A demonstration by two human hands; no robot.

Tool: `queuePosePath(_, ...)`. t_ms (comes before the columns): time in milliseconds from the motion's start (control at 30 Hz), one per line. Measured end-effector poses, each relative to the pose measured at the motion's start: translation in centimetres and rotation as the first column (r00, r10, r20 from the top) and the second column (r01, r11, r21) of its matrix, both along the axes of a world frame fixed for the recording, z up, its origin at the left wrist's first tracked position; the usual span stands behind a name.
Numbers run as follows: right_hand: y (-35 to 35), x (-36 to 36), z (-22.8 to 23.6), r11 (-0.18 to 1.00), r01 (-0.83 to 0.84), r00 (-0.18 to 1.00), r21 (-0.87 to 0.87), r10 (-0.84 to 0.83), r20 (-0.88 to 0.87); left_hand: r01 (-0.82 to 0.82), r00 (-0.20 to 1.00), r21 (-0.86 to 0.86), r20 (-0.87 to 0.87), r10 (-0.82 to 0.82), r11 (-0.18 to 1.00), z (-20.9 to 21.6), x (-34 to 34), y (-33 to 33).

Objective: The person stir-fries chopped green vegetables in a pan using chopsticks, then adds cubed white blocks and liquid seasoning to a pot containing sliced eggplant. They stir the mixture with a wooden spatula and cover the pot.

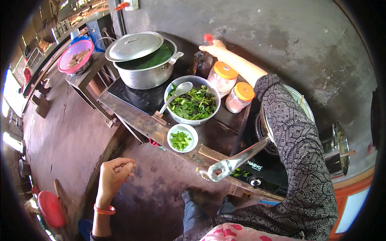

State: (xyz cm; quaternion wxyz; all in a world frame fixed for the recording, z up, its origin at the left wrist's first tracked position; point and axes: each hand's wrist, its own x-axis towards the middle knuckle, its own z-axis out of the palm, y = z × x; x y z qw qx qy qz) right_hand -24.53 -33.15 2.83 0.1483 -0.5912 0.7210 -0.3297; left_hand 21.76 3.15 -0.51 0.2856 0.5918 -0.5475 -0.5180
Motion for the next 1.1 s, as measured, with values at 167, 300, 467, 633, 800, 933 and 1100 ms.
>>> queuePosePath(167,0.3,0.8,-0.4,0.980,0.160,0.978,-0.119,-0.173,-0.114,0.061,0.996,-0.038,-0.062,-0.063,0.997,0.1,-0.5,-1.9)
queuePosePath(300,2.3,1.0,2.1,0.948,0.153,0.965,-0.279,-0.203,-0.163,0.128,0.981,-0.150,-0.123,-0.147,0.980,0.7,-3.0,-5.4)
queuePosePath(467,5.4,0.3,9.1,0.854,0.078,0.973,-0.515,-0.177,-0.146,0.208,0.977,-0.621,0.098,-0.188,0.756,2.9,-8.9,-11.0)
queuePosePath(633,13.3,-2.1,18.0,0.701,-0.195,0.979,-0.686,0.093,-0.183,0.272,0.962,-0.915,0.263,-0.071,0.298,8.2,-18.9,-16.9)
queuePosePath(800,24.3,-5.1,25.2,0.641,-0.306,0.846,-0.704,0.523,0.109,0.222,0.974,-0.966,0.213,-0.081,0.136,14.9,-29.9,-16.0)
queuePosePath(933,35.2,-8.5,28.5,0.763,-0.229,0.881,-0.604,0.427,0.204,0.259,0.805,-0.857,-0.064,-0.589,0.446,17.1,-36.4,-8.6)
queuePosePath(1100,48.0,-12.3,26.3,0.736,-0.137,0.937,-0.663,0.313,0.154,0.303,0.615,-0.840,-0.188,-0.766,0.450,18.6,-43.7,1.9)
